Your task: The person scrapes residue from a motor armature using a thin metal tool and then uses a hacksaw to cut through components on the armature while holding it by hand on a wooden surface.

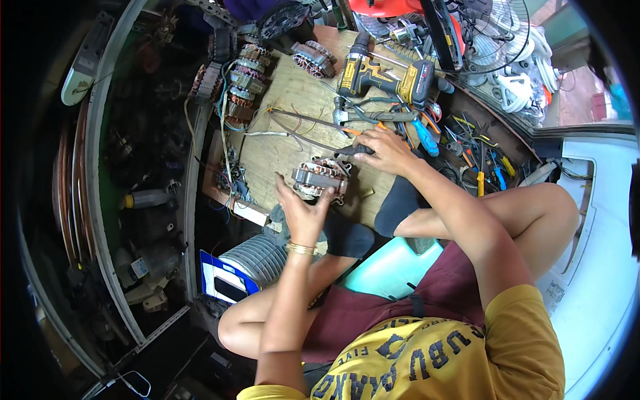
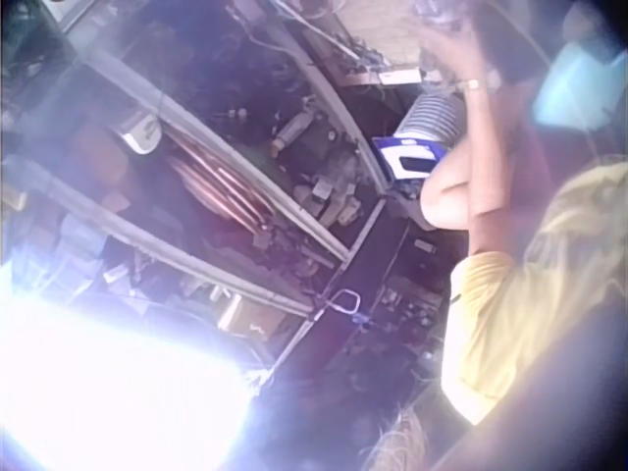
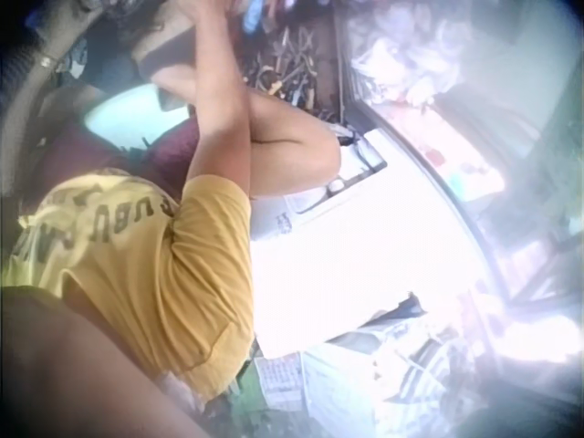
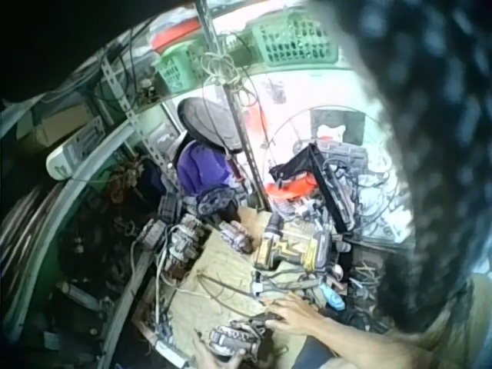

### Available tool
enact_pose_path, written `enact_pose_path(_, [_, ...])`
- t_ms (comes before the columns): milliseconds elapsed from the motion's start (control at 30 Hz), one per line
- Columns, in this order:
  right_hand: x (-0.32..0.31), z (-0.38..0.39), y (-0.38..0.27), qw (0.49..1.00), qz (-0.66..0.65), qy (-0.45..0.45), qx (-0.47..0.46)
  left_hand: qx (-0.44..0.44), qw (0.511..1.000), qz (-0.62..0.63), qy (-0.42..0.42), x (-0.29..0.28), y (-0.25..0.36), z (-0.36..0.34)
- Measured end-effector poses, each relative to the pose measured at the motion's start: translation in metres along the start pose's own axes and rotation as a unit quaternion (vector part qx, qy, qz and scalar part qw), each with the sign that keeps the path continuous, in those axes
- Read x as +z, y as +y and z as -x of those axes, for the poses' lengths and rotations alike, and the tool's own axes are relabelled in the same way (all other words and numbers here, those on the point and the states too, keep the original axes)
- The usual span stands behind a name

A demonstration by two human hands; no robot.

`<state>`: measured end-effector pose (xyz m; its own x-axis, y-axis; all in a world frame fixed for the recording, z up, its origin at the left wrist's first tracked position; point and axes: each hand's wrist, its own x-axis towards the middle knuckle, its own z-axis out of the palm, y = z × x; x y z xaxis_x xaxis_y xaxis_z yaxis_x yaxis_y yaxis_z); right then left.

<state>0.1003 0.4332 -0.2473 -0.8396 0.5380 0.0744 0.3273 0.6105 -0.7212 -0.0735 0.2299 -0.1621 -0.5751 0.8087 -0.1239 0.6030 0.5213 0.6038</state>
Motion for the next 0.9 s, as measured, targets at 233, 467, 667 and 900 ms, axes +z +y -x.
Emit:
enact_pose_path(233, [0.004,0.008,-0.02,0.995,-0.06,0.072,0.026,0.044,0.982,-0.043,0.178,0.036,0.042,0.008])
enact_pose_path(467, [-0.052,0.029,-0.079,0.967,-0.212,0.087,0.111,0.078,0.98,0.173,0.061,0.0,-0.003,0.009])
enact_pose_path(667, [-0.087,0.065,-0.144,0.94,-0.286,0.136,0.127,0.12,0.973,0.178,0.09,-0.02,0.0,-0.014])
enact_pose_path(900, [-0.091,0.127,-0.167,0.93,-0.294,0.15,0.163,-0.075,0.954,0.211,0.198,0.04,0.012,-0.022])
